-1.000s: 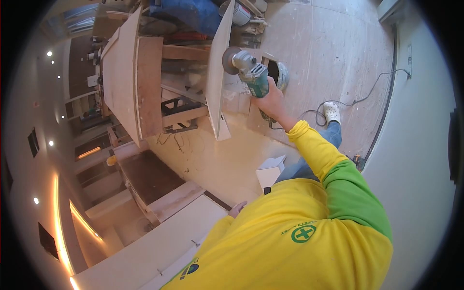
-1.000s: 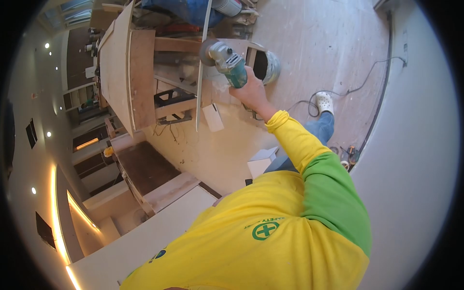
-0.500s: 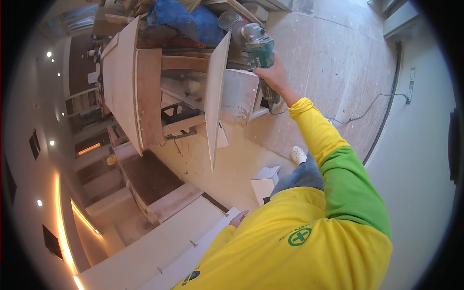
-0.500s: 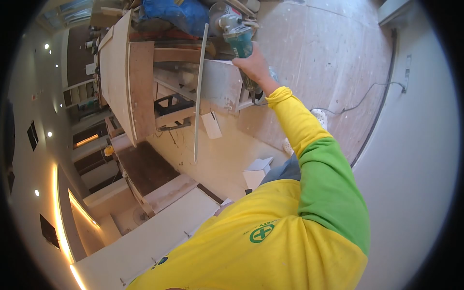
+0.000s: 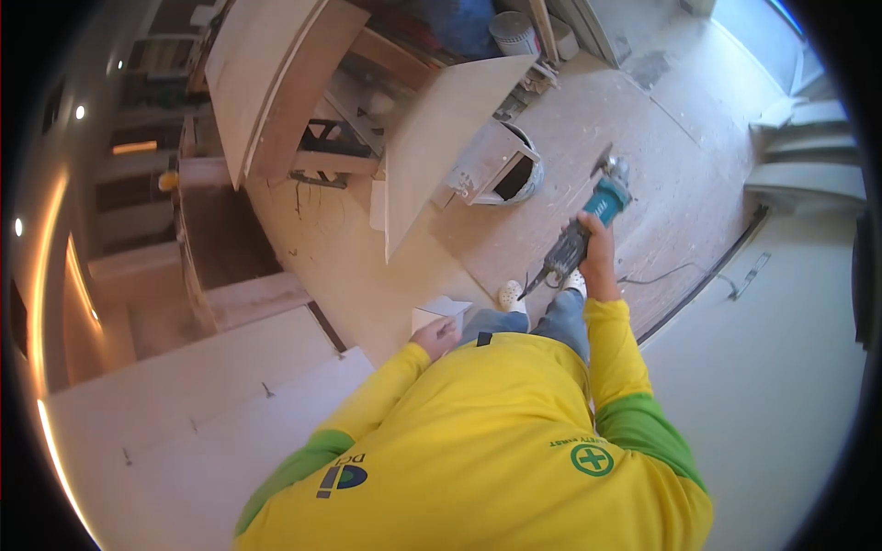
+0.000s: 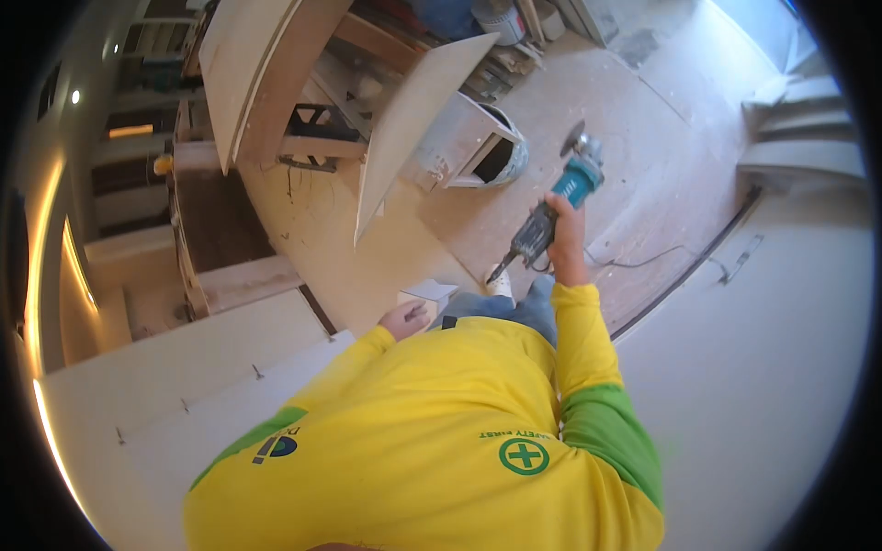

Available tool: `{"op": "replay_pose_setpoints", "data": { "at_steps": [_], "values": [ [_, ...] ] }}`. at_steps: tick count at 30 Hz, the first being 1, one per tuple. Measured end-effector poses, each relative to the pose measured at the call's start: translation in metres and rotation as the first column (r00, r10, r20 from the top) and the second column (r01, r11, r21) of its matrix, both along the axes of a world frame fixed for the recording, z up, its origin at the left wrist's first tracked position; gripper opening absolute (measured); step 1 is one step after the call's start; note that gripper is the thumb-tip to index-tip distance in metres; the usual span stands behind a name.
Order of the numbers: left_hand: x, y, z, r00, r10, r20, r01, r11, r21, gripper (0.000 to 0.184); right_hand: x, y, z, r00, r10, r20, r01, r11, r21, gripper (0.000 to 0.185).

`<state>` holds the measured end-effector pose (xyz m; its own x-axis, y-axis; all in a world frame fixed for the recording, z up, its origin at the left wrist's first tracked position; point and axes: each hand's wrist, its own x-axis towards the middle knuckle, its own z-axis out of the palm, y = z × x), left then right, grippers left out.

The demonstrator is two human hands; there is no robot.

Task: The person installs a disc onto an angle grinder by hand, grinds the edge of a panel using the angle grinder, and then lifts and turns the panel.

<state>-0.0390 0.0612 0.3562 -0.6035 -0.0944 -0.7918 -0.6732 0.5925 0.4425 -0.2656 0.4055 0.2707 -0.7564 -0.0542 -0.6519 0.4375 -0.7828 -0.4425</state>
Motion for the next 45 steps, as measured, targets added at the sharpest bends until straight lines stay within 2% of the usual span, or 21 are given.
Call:
{"op": "replay_pose_setpoints", "data": {
  "at_steps": [2, 4, 6, 7, 8, 9, 10, 12, 17, 19, 20, 22, 24, 26, 30, 31, 33, 35, 39, 43, 45],
  "values": [
    [-0.037, 0.040, 0.004, 0.994, 0.007, -0.109, 0.005, 0.994, 0.106, 0.075, 0.026, 0.000, 0.012, 0.999, 0.035, 0.010, -0.035, 0.999, -0.007, 0.023],
    [-0.068, 0.078, 0.015, 0.975, -0.016, -0.224, 0.079, 0.958, 0.274, 0.077, 0.044, 0.000, 0.027, 0.992, 0.005, 0.129, 0.007, 0.996, -0.094, 0.023],
    [-0.092, 0.105, 0.022, 0.958, -0.097, -0.270, 0.189, 0.922, 0.338, 0.079, 0.052, 0.001, 0.030, 0.990, 0.032, 0.137, -0.019, 0.995, -0.095, 0.023],
    [-0.102, 0.116, 0.032, 0.956, -0.078, -0.284, 0.179, 0.919, 0.350, 0.079, 0.055, 0.001, 0.032, 0.988, 0.039, 0.150, -0.018, 0.990, -0.141, 0.024],
    [-0.112, 0.127, 0.045, 0.961, -0.150, -0.231, 0.231, 0.895, 0.380, 0.077, 0.057, 0.001, 0.035, 0.985, 0.047, 0.167, -0.015, 0.982, -0.186, 0.025],
    [-0.117, 0.133, 0.052, 0.956, -0.228, -0.184, 0.285, 0.865, 0.412, 0.075, 0.059, 0.002, 0.039, 0.986, 0.056, 0.157, -0.029, 0.985, -0.170, 0.025],
    [-0.121, 0.135, 0.052, 0.956, -0.217, -0.199, 0.283, 0.861, 0.422, 0.075, 0.059, 0.003, 0.042, 0.987, 0.052, 0.150, -0.028, 0.987, -0.160, 0.027],
    [-0.125, 0.136, 0.052, 0.929, -0.295, -0.224, 0.360, 0.863, 0.355, 0.069, 0.061, 0.003, 0.051, 0.989, 0.051, 0.137, -0.033, 0.990, -0.135, 0.028],
    [-0.129, 0.136, 0.045, 0.940, -0.181, -0.289, 0.305, 0.828, 0.471, 0.065, 0.057, 0.002, 0.068, 0.993, -0.043, 0.108, 0.057, 0.990, -0.128, 0.025],
    [-0.131, 0.137, 0.040, 0.971, -0.073, -0.228, 0.206, 0.741, 0.640, 0.070, 0.058, 0.000, 0.071, 0.994, -0.048, 0.093, 0.060, 0.990, -0.129, 0.025],
    [-0.133, 0.135, 0.038, 0.969, -0.077, -0.236, 0.216, 0.730, 0.648, 0.070, 0.059, -0.001, 0.072, 0.995, -0.056, 0.088, 0.068, 0.988, -0.142, 0.025],
    [-0.136, 0.128, 0.049, 0.999, -0.051, -0.015, 0.044, 0.644, 0.764, 0.073, 0.064, -0.011, 0.082, 0.994, -0.090, 0.056, 0.096, 0.989, -0.116, 0.025],
    [-0.139, 0.120, 0.052, 0.995, -0.090, -0.040, 0.089, 0.653, 0.752, 0.072, 0.066, -0.020, 0.087, 0.991, -0.131, 0.015, 0.132, 0.987, -0.090, 0.025],
    [-0.143, 0.109, 0.055, 0.988, -0.136, -0.069, 0.143, 0.658, 0.740, 0.072, 0.068, -0.029, 0.084, 0.994, -0.112, -0.005, 0.111, 0.992, -0.054, 0.037],
    [-0.152, 0.076, 0.067, 0.979, -0.193, -0.068, 0.177, 0.634, 0.753, 0.069, 0.075, -0.064, 0.093, 0.974, -0.225, -0.011, 0.225, 0.974, -0.007, 0.036],
    [-0.152, 0.064, 0.059, 0.986, -0.162, -0.025, 0.118, 0.600, 0.791, 0.067, 0.078, -0.075, 0.099, 0.972, -0.235, 0.007, 0.235, 0.971, -0.050, 0.026],
    [-0.151, 0.038, 0.049, 0.990, -0.132, 0.058, 0.023, 0.543, 0.839, 0.064, 0.084, -0.102, 0.106, 0.961, -0.276, -0.007, 0.276, 0.961, -0.018, 0.026],
    [-0.149, 0.014, 0.047, 0.984, -0.162, 0.075, 0.021, 0.518, 0.855, 0.062, 0.090, -0.128, 0.105, 0.956, -0.293, -0.026, 0.294, 0.955, 0.028, 0.035],
    [-0.145, -0.023, 0.051, 0.970, -0.203, 0.132, -0.013, 0.501, 0.866, 0.065, 0.105, -0.168, 0.114, 0.948, -0.317, -0.017, 0.318, 0.946, 0.060, 0.038],
    [-0.129, -0.045, 0.045, 0.958, -0.243, 0.155, -0.043, 0.411, 0.911, 0.063, 0.139, -0.199, 0.132, 0.921, -0.390, 0.013, 0.389, 0.920, 0.057, 0.033],
    [-0.123, -0.052, 0.048, 0.938, -0.317, 0.140, -0.004, 0.394, 0.919, 0.063, 0.158, -0.210, 0.141, 0.891, -0.449, -0.062, 0.453, 0.888, 0.075, 0.033]
  ]
}}
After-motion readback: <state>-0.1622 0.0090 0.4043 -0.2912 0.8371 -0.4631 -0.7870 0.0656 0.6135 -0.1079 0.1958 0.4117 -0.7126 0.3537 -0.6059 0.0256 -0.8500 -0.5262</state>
